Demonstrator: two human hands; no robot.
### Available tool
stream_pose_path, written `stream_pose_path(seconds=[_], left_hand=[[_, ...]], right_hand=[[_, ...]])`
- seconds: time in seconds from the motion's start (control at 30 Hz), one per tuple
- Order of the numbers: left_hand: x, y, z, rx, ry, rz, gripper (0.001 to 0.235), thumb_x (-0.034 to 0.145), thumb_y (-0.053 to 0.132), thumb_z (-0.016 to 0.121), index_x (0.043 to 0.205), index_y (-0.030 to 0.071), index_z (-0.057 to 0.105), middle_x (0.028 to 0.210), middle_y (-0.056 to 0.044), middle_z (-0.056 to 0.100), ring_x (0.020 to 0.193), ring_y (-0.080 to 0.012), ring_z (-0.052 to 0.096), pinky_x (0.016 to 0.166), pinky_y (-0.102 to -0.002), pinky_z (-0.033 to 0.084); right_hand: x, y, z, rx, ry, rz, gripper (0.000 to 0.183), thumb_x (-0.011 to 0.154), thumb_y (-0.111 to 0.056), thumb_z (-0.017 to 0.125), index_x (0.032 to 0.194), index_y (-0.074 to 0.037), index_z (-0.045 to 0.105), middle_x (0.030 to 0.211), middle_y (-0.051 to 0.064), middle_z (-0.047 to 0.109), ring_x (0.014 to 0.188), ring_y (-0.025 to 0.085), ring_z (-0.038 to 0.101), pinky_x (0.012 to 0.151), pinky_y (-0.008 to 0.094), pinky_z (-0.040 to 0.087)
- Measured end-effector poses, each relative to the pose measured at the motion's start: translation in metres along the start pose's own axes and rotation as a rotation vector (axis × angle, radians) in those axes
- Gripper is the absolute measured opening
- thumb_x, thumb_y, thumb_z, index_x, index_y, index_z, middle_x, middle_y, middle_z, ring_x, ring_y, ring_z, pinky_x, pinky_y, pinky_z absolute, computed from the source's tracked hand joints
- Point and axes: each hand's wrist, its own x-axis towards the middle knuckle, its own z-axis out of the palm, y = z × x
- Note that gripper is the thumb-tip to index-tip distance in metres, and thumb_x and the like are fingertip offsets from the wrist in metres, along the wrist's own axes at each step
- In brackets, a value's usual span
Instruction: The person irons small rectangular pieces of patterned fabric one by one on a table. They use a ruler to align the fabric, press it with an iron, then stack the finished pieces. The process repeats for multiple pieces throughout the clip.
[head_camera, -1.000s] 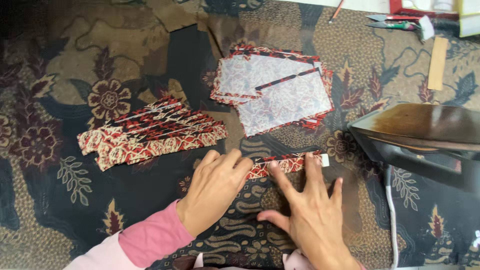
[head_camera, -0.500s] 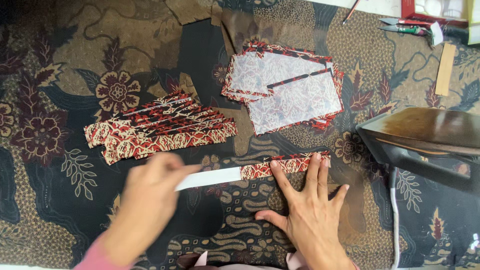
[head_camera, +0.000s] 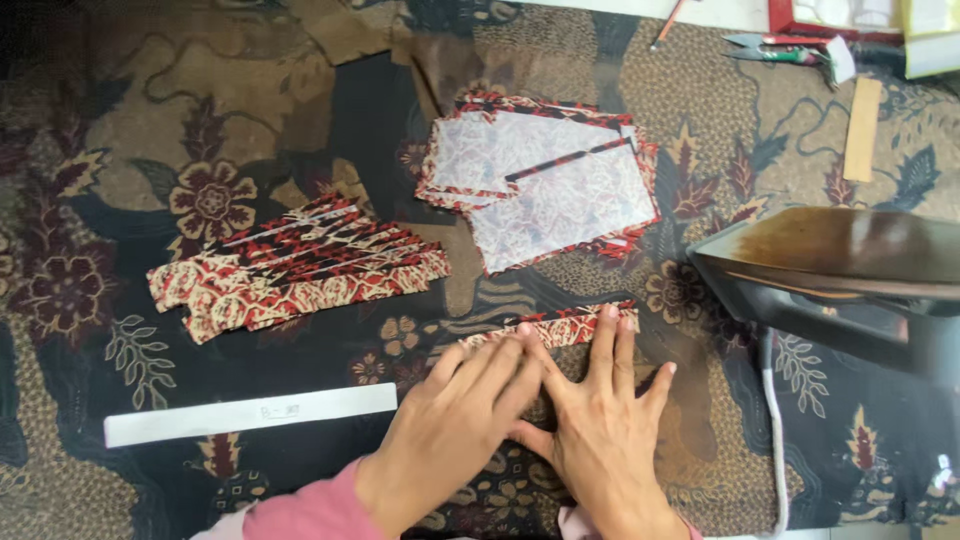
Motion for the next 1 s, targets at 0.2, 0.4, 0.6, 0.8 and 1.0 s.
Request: stream_pose_path(seconds=[0.2,0.4,0.6,0.8,1.0], left_hand=[[0.011,0.009,0.019,0.242,-0.169,0.003,0.065,0.1,0.038,0.051,0.154,0.001,0.046,0.104,-0.003,0.058,0.105,-0.0175,0.056,0.1,-0.036,0.032],[0.014,0.013,0.026,0.38,-0.162,0.034,0.065,0.1,0.042,0.049,0.149,0.0,0.049,0.103,-0.002,0.057,0.108,-0.0165,0.054,0.1,-0.035,0.031],[0.013,0.014,0.027,0.412,-0.137,0.034,0.062,0.1,0.041,0.049,0.148,0.001,0.049,0.103,-0.002,0.057,0.109,-0.0171,0.054,0.101,-0.035,0.031],[0.012,0.013,0.025,0.342,-0.12,0.01,0.061,0.099,0.037,0.051,0.148,0.0,0.049,0.103,-0.002,0.057,0.108,-0.0174,0.054,0.1,-0.035,0.033],[0.009,0.005,0.016,0.259,-0.01,0.006,0.05,0.09,0.022,0.056,0.136,0.003,0.059,0.112,-0.003,0.062,0.11,-0.0171,0.058,0.102,-0.034,0.036]], right_hand=[[-0.012,0.026,0.015,0.081,0.085,-0.023,0.122,0.051,-0.064,0.079,0.157,-0.023,0.035,0.162,0.022,0.035,0.142,0.036,0.038,0.102,0.076,0.029],[-0.036,0.087,0.039,1.156,0.691,0.266,0.055,0.097,-0.011,0.076,0.141,-0.008,0.044,0.14,0.01,0.053,0.121,0.017,0.059,0.102,0.031,0.053],[-0.009,0.17,0.022,1.483,0.927,0.489,0.02,0.112,-0.007,0.074,0.125,-0.004,0.059,0.096,0.003,0.055,0.074,0.008,0.048,0.066,0.022,0.037],[-0.012,0.162,-0.051,0.678,0.525,0.263,0.035,0.087,-0.023,0.084,0.106,-0.007,0.059,0.082,0.006,0.06,0.067,0.02,0.054,0.058,0.034,0.04],[0.017,0.112,-0.061,-0.128,0.043,-0.037,0.046,0.069,-0.059,0.084,0.085,-0.018,0.068,0.064,0.008,0.07,0.059,0.029,0.069,0.054,0.042,0.051]])
